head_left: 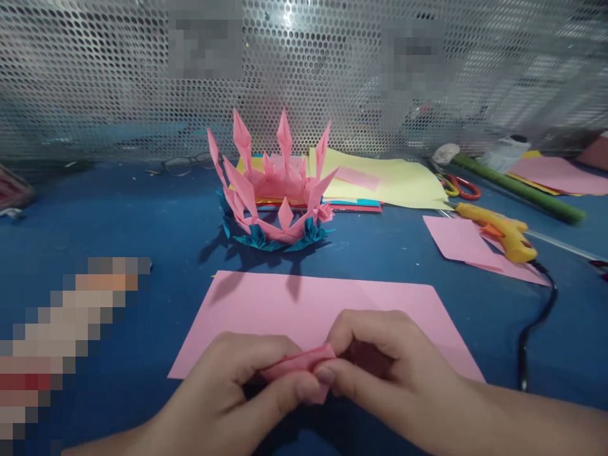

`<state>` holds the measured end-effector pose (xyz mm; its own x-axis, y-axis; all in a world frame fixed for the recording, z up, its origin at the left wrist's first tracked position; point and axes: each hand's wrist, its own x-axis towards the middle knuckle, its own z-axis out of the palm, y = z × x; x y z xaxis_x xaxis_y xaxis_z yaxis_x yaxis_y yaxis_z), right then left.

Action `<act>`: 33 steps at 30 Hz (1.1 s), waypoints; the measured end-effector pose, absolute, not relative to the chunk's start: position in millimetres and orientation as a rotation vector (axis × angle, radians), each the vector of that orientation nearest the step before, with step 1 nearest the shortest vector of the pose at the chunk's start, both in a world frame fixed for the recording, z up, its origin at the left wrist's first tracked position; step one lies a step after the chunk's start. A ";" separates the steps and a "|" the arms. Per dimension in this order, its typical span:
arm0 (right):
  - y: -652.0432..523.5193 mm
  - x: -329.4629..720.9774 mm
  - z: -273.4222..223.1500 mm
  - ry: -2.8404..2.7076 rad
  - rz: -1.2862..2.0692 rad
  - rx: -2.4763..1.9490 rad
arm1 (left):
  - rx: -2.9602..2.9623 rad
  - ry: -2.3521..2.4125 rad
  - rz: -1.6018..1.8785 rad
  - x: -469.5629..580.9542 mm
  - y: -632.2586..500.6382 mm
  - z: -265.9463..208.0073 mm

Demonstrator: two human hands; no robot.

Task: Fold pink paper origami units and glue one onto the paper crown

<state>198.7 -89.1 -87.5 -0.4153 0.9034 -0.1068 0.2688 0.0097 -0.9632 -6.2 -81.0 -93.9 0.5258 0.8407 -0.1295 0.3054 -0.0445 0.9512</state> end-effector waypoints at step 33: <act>-88.3 203.3 -85.9 -1.928 0.979 -0.939 | 1.537 0.924 0.499 -4.7 -75.0 -90.3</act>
<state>203.3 -88.3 -85.9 -0.4371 0.8496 0.2952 0.2629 0.4345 -0.8614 -4.7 -75.0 -90.3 0.5902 0.7844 -0.1907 0.2706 0.0303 0.9622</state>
